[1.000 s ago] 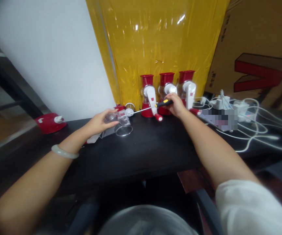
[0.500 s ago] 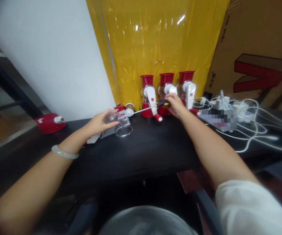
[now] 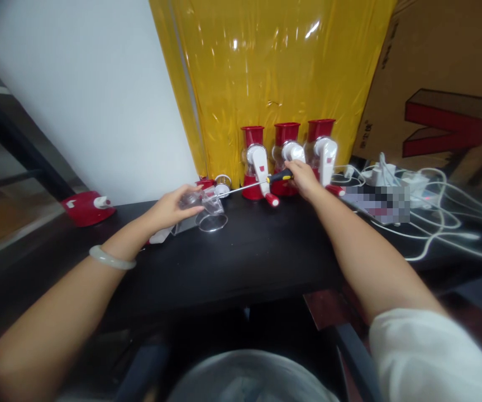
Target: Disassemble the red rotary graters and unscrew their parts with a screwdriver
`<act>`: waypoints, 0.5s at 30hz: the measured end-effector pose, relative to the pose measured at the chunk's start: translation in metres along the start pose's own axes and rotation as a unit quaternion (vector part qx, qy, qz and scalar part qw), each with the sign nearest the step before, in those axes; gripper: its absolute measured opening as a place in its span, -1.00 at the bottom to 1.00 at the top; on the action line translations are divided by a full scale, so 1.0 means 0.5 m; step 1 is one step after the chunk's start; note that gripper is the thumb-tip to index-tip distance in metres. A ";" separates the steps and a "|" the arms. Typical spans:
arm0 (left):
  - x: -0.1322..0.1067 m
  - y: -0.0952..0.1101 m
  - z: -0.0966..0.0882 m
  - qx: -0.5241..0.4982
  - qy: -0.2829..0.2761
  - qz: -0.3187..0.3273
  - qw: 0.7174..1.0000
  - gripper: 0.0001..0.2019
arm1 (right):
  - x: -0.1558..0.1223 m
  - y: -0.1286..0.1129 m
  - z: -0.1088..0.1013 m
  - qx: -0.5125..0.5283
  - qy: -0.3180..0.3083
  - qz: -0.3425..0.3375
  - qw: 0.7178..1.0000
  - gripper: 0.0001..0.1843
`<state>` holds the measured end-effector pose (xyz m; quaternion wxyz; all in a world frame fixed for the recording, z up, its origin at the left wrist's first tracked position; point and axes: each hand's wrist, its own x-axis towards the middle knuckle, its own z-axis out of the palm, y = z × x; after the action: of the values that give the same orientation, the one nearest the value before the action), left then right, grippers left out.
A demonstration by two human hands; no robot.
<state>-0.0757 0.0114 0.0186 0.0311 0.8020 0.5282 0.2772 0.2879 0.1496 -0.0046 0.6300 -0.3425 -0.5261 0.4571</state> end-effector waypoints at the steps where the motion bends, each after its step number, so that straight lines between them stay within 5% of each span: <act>1: 0.000 0.001 0.000 0.000 0.000 0.000 1.000 -0.45 | -0.003 -0.002 0.002 0.002 0.002 0.004 1.000 -0.71; 11: -0.001 0.005 -0.001 -0.007 0.004 0.002 1.000 -0.46 | -0.017 -0.015 0.013 0.092 -0.027 0.027 0.995 -0.85; 15: -0.001 0.000 0.000 0.000 0.009 0.007 1.000 -0.46 | -0.005 -0.005 0.008 0.038 -0.017 0.016 0.999 -0.68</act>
<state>-0.0757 0.0110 0.0185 0.0244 0.8034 0.5226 0.2845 0.2843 0.1462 -0.0025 0.6259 -0.3190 -0.5134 0.4928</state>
